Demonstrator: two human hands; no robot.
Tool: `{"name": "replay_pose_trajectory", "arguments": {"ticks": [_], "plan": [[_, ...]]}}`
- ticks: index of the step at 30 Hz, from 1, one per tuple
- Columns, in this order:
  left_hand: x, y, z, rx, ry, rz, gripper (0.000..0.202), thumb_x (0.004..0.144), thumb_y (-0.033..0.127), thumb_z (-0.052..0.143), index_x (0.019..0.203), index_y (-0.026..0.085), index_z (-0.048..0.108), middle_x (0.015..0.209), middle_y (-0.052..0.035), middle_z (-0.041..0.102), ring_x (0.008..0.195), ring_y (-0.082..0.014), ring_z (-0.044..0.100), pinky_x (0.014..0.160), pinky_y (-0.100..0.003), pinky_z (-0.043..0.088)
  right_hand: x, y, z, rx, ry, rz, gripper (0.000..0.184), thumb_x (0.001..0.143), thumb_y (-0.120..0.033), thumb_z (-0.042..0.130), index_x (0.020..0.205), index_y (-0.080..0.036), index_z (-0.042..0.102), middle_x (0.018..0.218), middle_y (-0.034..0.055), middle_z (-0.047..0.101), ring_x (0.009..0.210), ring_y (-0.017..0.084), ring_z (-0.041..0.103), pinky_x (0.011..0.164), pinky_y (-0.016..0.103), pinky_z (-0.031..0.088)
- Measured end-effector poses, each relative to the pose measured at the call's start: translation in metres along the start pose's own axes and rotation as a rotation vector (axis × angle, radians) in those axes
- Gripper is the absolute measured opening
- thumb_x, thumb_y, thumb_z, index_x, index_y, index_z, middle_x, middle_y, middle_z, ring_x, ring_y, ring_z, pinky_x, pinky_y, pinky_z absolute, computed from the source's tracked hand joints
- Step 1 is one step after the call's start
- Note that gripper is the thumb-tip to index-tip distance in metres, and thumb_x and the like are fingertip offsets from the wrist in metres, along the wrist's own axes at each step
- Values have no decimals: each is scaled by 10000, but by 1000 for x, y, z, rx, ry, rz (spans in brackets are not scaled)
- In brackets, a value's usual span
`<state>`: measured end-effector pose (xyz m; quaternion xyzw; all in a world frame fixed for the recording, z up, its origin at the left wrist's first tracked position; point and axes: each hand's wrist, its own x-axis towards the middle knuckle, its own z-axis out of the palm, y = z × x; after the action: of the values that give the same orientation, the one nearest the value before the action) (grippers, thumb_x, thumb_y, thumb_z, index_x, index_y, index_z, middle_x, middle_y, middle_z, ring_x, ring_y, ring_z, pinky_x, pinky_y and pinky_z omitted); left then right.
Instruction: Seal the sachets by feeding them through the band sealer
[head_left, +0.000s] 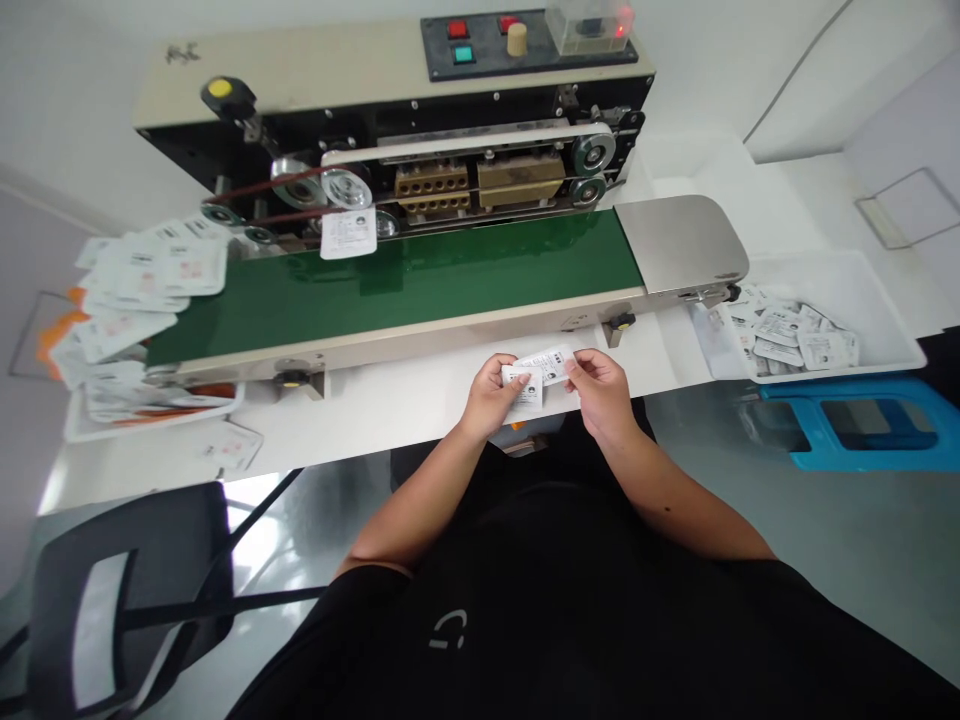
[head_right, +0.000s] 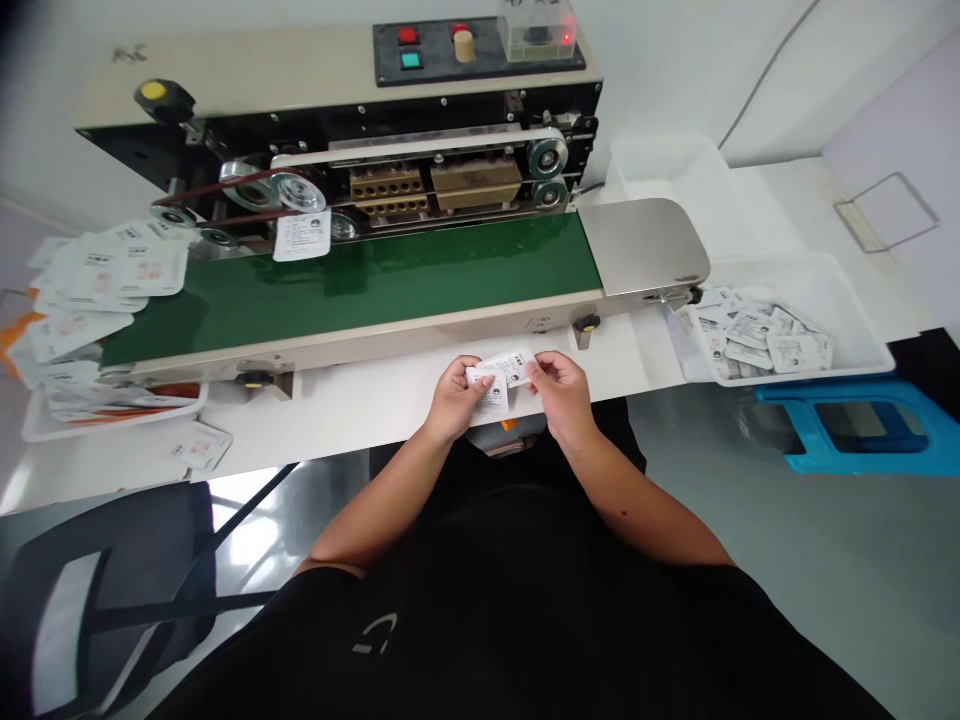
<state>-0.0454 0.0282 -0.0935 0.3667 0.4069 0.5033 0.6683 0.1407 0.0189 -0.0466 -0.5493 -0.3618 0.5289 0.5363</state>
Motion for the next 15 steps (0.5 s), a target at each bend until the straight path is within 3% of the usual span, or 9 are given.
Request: {"name": "replay_pose_trajectory", "arguments": {"ticks": [5, 8, 11, 15], "plan": [[1, 0, -3, -50, -12, -5, 500, 796, 472, 930, 1050, 207, 590, 867, 23, 737, 679, -105, 674, 645, -209, 539, -6, 9, 16, 146, -77, 134, 365, 738, -422, 920, 958, -181, 755, 938, 68, 763, 775, 159, 661, 721, 309, 553], [0, -2, -4, -30, -24, -11, 480, 800, 471, 928, 1034, 210, 599, 845, 26, 730, 665, -108, 674, 639, -213, 543, -8, 0, 17, 159, -3, 74, 385, 753, -448, 910, 991, -201, 737, 1016, 81, 769, 838, 178, 689, 675, 292, 544], [-1, -2, -4, -45, -6, -21, 492, 800, 503, 920, 1035, 222, 592, 827, 26, 727, 650, -123, 681, 633, -236, 557, -3, -30, 7, 153, 54, -66, 433, 856, -553, 823, 1137, -253, 688, 1089, 69, 762, 856, 184, 721, 629, 284, 555], [0, -1, -3, -66, 9, -20, 510, 795, 508, 922, 1042, 231, 573, 833, 19, 742, 671, -147, 710, 657, -267, 584, 24, -89, -15, 101, -66, -175, 377, 949, -526, 761, 1214, -281, 652, 940, 31, 733, 676, 151, 680, 540, 276, 531]]}}
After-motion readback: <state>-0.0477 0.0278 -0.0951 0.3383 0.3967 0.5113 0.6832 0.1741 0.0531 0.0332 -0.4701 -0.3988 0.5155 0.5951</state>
